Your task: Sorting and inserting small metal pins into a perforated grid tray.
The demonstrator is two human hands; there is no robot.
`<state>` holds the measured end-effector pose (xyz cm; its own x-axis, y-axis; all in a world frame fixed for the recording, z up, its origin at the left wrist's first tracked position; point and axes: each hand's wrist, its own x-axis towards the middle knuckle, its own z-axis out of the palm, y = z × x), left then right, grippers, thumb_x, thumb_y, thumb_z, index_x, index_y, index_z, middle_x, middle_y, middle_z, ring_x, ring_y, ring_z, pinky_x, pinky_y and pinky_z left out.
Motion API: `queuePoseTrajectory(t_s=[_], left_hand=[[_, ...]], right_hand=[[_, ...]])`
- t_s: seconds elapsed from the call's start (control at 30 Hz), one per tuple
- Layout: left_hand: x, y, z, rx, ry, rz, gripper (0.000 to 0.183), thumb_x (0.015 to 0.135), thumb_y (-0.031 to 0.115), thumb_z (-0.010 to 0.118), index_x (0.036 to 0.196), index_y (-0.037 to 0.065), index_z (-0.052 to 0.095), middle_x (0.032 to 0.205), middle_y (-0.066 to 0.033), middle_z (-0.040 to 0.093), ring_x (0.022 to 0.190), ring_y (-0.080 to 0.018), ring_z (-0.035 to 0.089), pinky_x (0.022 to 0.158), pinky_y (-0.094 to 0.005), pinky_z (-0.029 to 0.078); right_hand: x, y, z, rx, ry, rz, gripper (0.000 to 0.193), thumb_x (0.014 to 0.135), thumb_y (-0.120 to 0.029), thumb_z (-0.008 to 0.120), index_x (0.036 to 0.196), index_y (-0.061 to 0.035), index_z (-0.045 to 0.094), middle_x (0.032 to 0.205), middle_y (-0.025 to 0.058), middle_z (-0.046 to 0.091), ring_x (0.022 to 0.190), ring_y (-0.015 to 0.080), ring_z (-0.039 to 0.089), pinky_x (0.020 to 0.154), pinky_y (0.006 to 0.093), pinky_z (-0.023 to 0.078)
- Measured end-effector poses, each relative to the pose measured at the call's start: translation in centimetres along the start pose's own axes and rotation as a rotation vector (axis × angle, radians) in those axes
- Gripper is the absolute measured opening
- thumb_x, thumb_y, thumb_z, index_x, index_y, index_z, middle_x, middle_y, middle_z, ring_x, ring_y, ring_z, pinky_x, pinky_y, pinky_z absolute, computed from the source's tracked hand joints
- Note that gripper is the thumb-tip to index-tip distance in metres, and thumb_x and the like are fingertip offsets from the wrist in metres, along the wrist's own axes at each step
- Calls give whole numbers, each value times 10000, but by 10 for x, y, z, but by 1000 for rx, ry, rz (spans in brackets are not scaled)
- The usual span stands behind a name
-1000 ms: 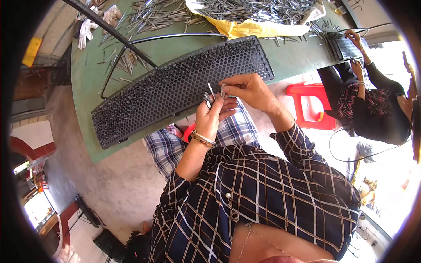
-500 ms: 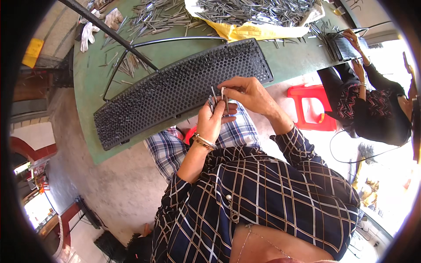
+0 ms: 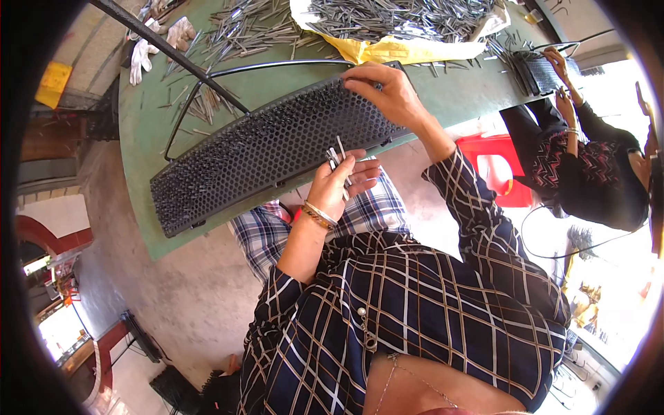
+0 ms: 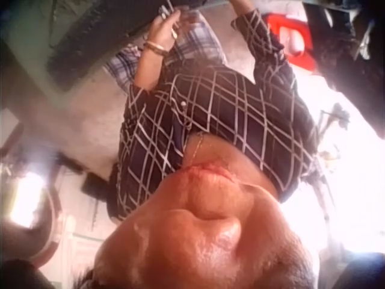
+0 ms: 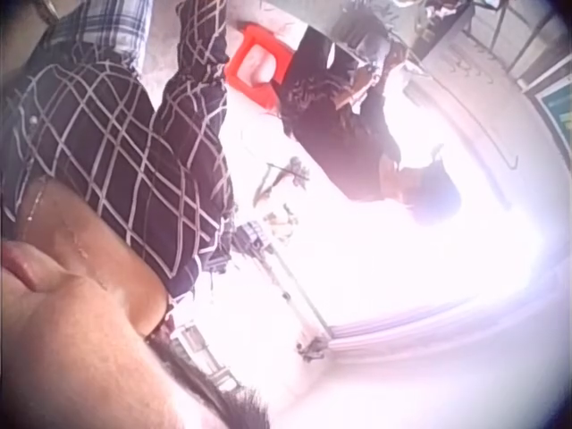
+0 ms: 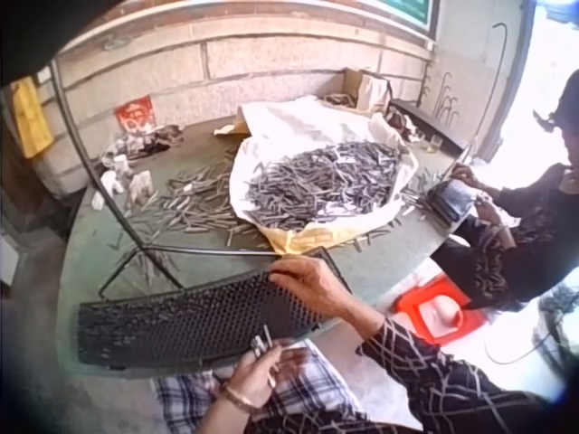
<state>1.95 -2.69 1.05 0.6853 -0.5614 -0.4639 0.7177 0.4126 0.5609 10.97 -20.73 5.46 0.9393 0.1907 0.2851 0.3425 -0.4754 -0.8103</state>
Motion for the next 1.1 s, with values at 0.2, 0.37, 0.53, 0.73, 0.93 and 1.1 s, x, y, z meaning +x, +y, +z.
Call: queuePoseTrajectory(t_s=[0.2,0.37,0.53,0.73,0.93,1.1], left_hand=[[-4,-2,-7,-34,23,-39,302,952,186,441,1159,-26,500,1064,-211,607,957,-260,627,807,-346,540],[-4,1,-8,-118,-16,-94,312,951,188,443,1167,-32,499,1068,-212,606,970,-264,623,819,-343,539],[-4,0,-10,-92,-13,-61,319,952,183,438,1172,-41,496,1085,-215,600,986,-266,617,836,-350,532],[-5,-2,-10,-119,-25,-77,315,947,185,432,1165,-37,484,1085,-214,598,974,-267,620,832,-356,531],[-6,-1,-9,-127,-60,-77,316,947,185,434,1162,-40,489,1082,-208,599,978,-260,619,831,-343,531],[-7,-2,-9,-98,-79,-84,319,953,197,435,1165,-33,501,1091,-204,601,1001,-259,611,842,-345,525]], right_hand=[[10,17,3,36,-108,-102,172,836,-122,631,978,-30,658,925,78,660,843,171,619,763,280,475],[7,27,5,37,-147,-194,176,825,-103,634,981,-28,658,939,88,658,873,197,625,773,299,484],[0,22,11,-120,-116,-266,195,809,-90,636,992,-25,653,955,111,642,873,251,626,768,309,491],[-9,15,20,-244,-55,-306,236,807,-76,622,1039,-34,632,978,120,595,860,300,603,736,340,497],[-8,14,18,-415,4,-364,214,802,-91,627,1002,-16,633,933,114,567,839,291,588,732,353,484],[-12,16,23,-486,3,-331,212,799,-112,633,990,-18,643,943,117,563,824,300,587,713,342,483]])
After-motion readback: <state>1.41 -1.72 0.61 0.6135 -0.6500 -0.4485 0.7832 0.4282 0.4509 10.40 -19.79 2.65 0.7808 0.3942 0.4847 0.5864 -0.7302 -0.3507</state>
